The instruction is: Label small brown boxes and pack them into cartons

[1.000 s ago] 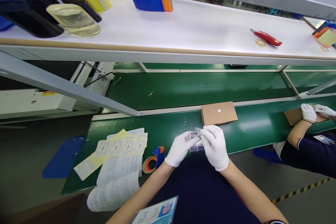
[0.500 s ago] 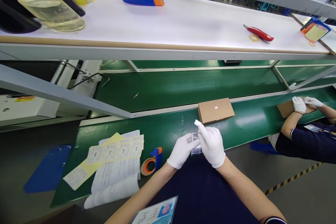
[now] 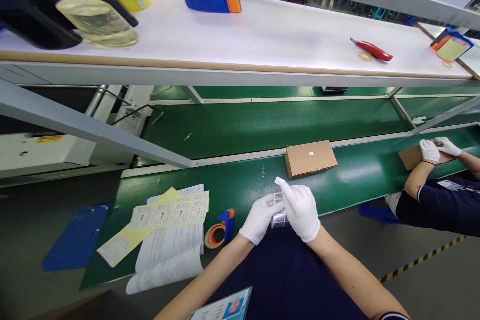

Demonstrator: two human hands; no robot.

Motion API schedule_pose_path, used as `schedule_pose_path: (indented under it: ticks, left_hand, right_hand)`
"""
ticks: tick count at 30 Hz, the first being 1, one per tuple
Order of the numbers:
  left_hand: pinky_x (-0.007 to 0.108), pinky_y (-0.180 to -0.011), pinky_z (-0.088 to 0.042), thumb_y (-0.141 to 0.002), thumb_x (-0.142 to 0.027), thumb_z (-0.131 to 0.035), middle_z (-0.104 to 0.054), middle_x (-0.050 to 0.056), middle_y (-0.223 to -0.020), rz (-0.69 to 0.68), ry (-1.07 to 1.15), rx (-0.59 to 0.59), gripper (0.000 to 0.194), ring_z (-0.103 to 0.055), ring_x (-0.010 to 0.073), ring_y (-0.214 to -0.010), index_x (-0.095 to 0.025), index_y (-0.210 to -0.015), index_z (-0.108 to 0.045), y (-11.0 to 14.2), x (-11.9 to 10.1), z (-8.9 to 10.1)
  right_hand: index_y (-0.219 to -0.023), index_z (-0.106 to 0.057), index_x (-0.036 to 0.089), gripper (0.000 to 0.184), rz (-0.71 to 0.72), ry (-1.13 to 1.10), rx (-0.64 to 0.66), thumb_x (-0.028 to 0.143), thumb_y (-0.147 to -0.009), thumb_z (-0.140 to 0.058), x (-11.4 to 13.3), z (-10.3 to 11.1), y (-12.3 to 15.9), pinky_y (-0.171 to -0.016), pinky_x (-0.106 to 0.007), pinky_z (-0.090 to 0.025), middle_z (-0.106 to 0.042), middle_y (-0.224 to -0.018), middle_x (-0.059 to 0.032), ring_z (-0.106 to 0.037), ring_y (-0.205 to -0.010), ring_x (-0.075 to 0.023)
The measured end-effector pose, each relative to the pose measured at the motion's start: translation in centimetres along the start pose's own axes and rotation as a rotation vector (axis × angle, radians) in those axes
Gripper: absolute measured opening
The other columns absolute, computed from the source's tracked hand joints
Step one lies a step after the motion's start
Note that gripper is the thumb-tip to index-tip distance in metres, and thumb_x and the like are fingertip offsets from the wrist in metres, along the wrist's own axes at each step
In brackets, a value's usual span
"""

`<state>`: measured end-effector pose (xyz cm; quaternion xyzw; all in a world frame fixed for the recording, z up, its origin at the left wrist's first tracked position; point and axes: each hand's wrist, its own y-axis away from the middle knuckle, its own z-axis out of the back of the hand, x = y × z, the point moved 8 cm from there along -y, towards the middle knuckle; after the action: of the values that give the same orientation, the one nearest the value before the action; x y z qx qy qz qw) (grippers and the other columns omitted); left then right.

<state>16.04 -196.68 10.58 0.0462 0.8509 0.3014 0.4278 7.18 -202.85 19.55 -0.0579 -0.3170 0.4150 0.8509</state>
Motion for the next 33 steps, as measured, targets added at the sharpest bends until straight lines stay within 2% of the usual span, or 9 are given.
schedule_pose_path:
  ticks: [8,15,19,23,27,30,33]
  left_hand:
    - [0.033,-0.082,-0.058,-0.066,-0.036,-0.093,-0.08,0.013,-0.1,0.014,0.008,-0.077,0.044,-0.074,0.0249,-0.092,-0.011,-0.098,-0.077,1.0,0.4,2.2]
    - [0.031,-0.086,-0.058,-0.069,-0.036,-0.092,-0.079,0.012,-0.105,0.033,-0.02,-0.076,0.046,-0.074,0.0244,-0.098,-0.012,-0.106,-0.077,0.8,1.3,3.5]
    - [0.031,-0.085,-0.058,-0.068,-0.033,-0.092,-0.079,0.012,-0.104,0.046,-0.021,-0.075,0.048,-0.074,0.0245,-0.097,-0.012,-0.108,-0.076,0.2,1.7,3.4]
    - [0.032,-0.08,-0.059,-0.061,-0.03,-0.095,-0.08,0.013,-0.1,0.093,0.029,-0.106,0.049,-0.075,0.0249,-0.089,-0.011,-0.102,-0.076,-0.4,2.2,2.6]
    - [0.028,-0.069,-0.057,-0.055,-0.025,-0.096,-0.079,0.009,-0.084,0.126,0.075,-0.148,0.041,-0.075,0.0225,-0.075,-0.011,-0.088,-0.075,-1.9,2.8,2.3]
    - [0.029,-0.068,-0.058,-0.056,-0.026,-0.095,-0.08,0.01,-0.087,0.131,0.093,-0.15,0.04,-0.075,0.0236,-0.077,-0.012,-0.089,-0.075,-3.5,3.3,2.5]
    - [0.036,-0.081,-0.061,-0.062,-0.03,-0.094,-0.079,0.016,-0.104,0.161,0.101,-0.166,0.052,-0.076,0.0293,-0.092,-0.01,-0.107,-0.075,-4.9,4.5,3.4]
  right_hand:
    - [-0.155,-0.042,0.028,0.054,-0.031,-0.019,0.071,0.017,-0.102,-0.045,1.2,-1.7,-0.3,-0.086,-0.036,-0.051,-0.072,-0.093,-0.0048,-0.065,-0.09,-0.02]
    - [-0.151,-0.046,0.029,0.05,-0.071,-0.017,0.114,0.019,-0.103,-0.043,1.4,-2.3,-0.6,-0.082,-0.032,-0.047,-0.069,-0.085,-0.0016,-0.062,-0.083,-0.0176]
    - [-0.149,-0.048,0.03,0.047,-0.08,-0.008,0.122,0.021,-0.103,-0.042,1.0,-2.0,-0.8,-0.079,-0.032,-0.045,-0.066,-0.081,-0.0001,-0.059,-0.08,-0.0171]
    - [-0.146,-0.051,0.03,0.044,-0.073,-0.018,0.116,0.022,-0.103,-0.044,0.3,-1.6,-0.8,-0.078,-0.033,-0.045,-0.066,-0.081,-0.0004,-0.058,-0.08,-0.0182]
    - [-0.131,-0.062,0.025,0.034,-0.073,-0.104,0.114,0.022,-0.101,-0.047,-0.1,-1.6,-0.8,-0.08,-0.035,-0.047,-0.067,-0.085,-0.0033,-0.059,-0.083,-0.0196]
    - [-0.131,-0.061,0.025,0.037,-0.154,-0.31,0.114,0.017,-0.097,-0.05,-1.9,-1.6,-1.1,-0.087,-0.036,-0.051,-0.07,-0.094,-0.0034,-0.062,-0.089,-0.019]
    - [-0.13,-0.06,0.022,0.036,-0.361,-0.462,0.04,0.019,-0.096,-0.048,-7.7,-0.8,-1.8,-0.092,-0.036,-0.054,-0.07,-0.099,-0.0047,-0.064,-0.093,-0.0179]
